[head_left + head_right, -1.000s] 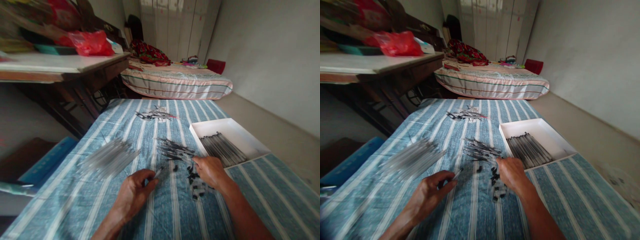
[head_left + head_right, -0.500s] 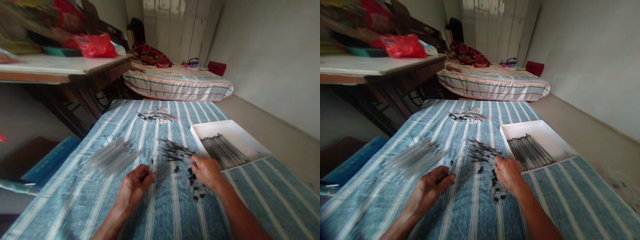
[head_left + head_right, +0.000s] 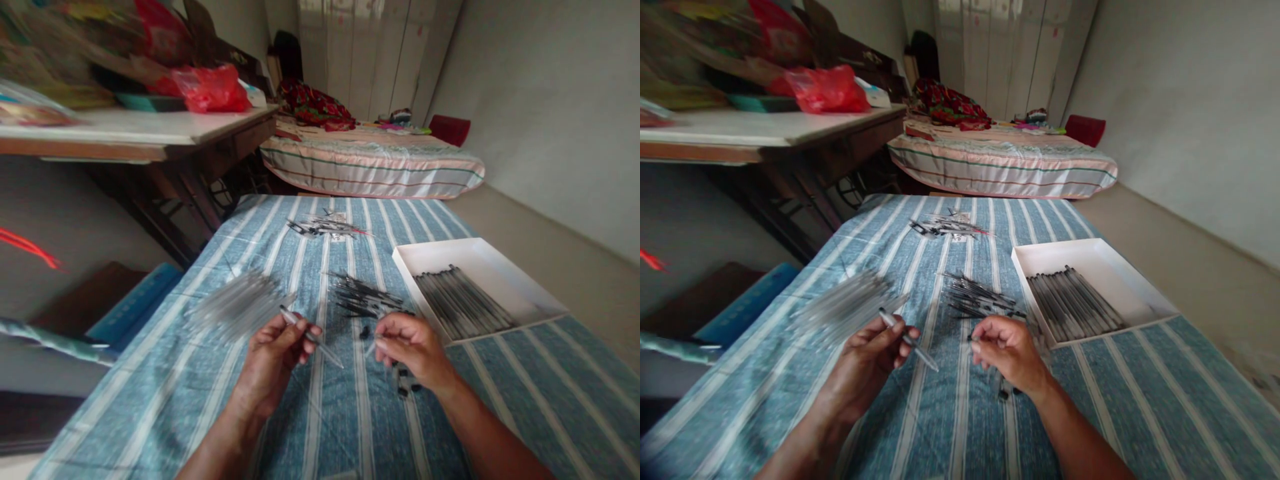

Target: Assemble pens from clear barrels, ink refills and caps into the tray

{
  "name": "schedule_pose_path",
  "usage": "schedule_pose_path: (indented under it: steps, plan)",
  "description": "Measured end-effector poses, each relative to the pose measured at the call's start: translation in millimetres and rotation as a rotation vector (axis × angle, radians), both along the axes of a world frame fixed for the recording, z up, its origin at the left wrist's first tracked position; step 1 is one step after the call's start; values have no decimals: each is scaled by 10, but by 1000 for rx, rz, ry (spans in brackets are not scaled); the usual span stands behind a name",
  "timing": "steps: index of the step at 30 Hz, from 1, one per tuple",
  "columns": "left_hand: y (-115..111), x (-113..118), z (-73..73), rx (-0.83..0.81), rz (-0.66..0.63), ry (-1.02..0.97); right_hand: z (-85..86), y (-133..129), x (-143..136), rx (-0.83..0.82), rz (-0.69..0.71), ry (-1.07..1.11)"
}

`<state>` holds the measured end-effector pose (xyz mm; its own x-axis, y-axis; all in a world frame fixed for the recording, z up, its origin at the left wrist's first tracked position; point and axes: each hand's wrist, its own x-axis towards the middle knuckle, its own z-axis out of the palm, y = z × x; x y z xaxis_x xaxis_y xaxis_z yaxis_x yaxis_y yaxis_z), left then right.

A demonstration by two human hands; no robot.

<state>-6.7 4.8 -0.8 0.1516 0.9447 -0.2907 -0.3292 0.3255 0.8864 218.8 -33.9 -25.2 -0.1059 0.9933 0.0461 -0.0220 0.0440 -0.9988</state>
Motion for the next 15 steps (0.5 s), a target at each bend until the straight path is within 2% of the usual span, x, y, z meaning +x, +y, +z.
schedule_pose_path:
  steps: [5,15]
  plan:
    - [-13,22,15,-38,36,-109,-74,-28,-76,-76,89,179]
    - [-41,52,46,-58,53,-171,-127,-47,-115,-46,178,321]
